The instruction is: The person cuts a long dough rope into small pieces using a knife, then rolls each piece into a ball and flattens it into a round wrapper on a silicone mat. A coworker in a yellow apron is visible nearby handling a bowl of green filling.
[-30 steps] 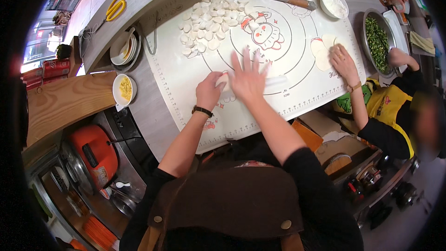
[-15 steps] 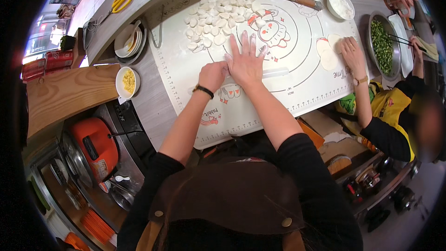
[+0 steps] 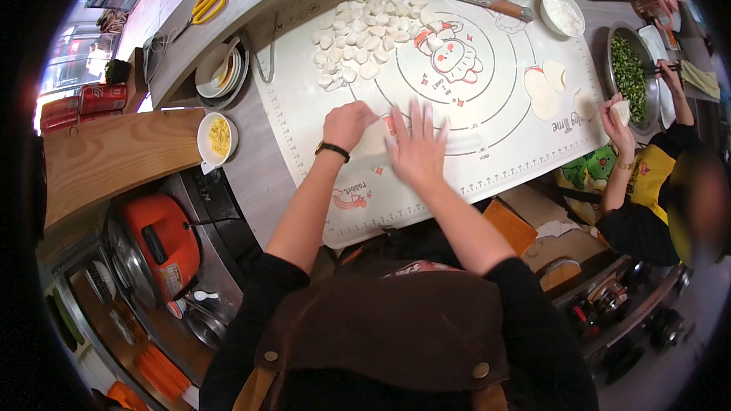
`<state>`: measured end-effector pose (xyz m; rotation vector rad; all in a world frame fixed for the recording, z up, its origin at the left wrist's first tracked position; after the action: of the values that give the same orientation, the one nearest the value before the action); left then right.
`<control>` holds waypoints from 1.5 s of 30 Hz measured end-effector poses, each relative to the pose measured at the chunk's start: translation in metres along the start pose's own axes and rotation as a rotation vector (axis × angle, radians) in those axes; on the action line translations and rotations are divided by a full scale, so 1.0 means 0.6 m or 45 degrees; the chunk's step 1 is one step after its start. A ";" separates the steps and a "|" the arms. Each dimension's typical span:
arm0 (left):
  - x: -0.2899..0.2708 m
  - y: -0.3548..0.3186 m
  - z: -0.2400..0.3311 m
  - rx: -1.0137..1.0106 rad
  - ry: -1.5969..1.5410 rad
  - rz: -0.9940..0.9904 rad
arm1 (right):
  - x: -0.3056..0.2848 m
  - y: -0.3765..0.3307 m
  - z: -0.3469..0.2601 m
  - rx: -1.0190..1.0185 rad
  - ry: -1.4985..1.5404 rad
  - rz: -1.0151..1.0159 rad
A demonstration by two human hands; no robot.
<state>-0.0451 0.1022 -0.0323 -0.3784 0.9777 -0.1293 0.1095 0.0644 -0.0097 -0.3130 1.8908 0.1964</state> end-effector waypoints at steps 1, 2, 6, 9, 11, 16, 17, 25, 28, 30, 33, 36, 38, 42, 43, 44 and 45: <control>-0.004 -0.011 -0.018 -0.094 -0.136 0.068 | -0.003 -0.020 0.000 0.009 -0.062 -0.054; 0.001 -0.027 -0.035 -0.154 -0.227 0.146 | -0.003 -0.038 -0.002 0.009 -0.117 -0.111; -0.001 -0.073 -0.026 -0.145 -0.284 0.268 | -0.013 0.054 -0.009 0.032 -0.058 0.013; -0.005 -0.039 0.006 0.002 0.093 0.143 | -0.017 0.076 -0.025 -0.036 -0.026 0.039; 0.004 -0.024 -0.028 -0.004 -0.109 0.061 | -0.004 0.039 -0.019 -0.134 0.029 0.032; 0.091 -0.045 -0.041 -0.414 -1.653 -0.293 | -0.024 -0.101 0.003 -0.247 0.389 -0.157; 0.096 -0.038 -0.011 -0.376 -1.616 -0.322 | -0.026 -0.106 0.015 -0.259 0.411 -0.190; 0.084 0.153 0.380 0.308 -1.001 -0.196 | -0.037 -0.082 0.094 -0.403 0.363 -0.231; 0.016 0.226 0.362 0.467 -0.268 0.392 | 0.009 -0.096 0.133 -0.429 0.366 -0.283; -0.016 0.278 0.317 0.356 0.078 0.484 | -0.016 -0.092 0.147 -0.428 0.358 -0.238; -0.024 0.333 0.257 0.260 0.250 0.271 | -0.016 -0.098 0.171 -0.449 0.344 -0.293; -0.027 0.340 0.267 0.285 0.328 0.095 | -0.018 -0.096 0.207 -0.400 0.377 -0.342; -0.028 0.341 0.262 0.266 0.337 0.038 | -0.034 -0.097 0.230 -0.380 0.399 -0.271; -0.056 0.322 0.254 0.260 0.194 0.231 | -0.053 -0.088 0.239 -0.389 0.325 -0.173; -0.070 0.303 0.261 0.267 0.016 0.330 | -0.069 -0.084 0.233 -0.365 0.331 -0.188; -0.081 0.281 0.266 0.272 -0.160 0.434 | -0.075 -0.081 0.227 -0.345 0.337 -0.206; -0.078 0.258 0.261 0.252 -0.281 0.390 | -0.077 -0.081 0.220 -0.335 0.322 -0.200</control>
<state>0.0488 0.2986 0.0250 -0.0566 0.7857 0.0926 0.2575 0.0614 -0.0095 -0.6901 2.0797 0.3118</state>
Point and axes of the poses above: each hand's wrist, its own y-axis towards the middle knuckle, its own x-axis out of the palm, z = x × y, the point moved 8 cm from there along y, towards the middle knuckle, and after that the axes turned 3 degrees about y, right-handed, at the moved point
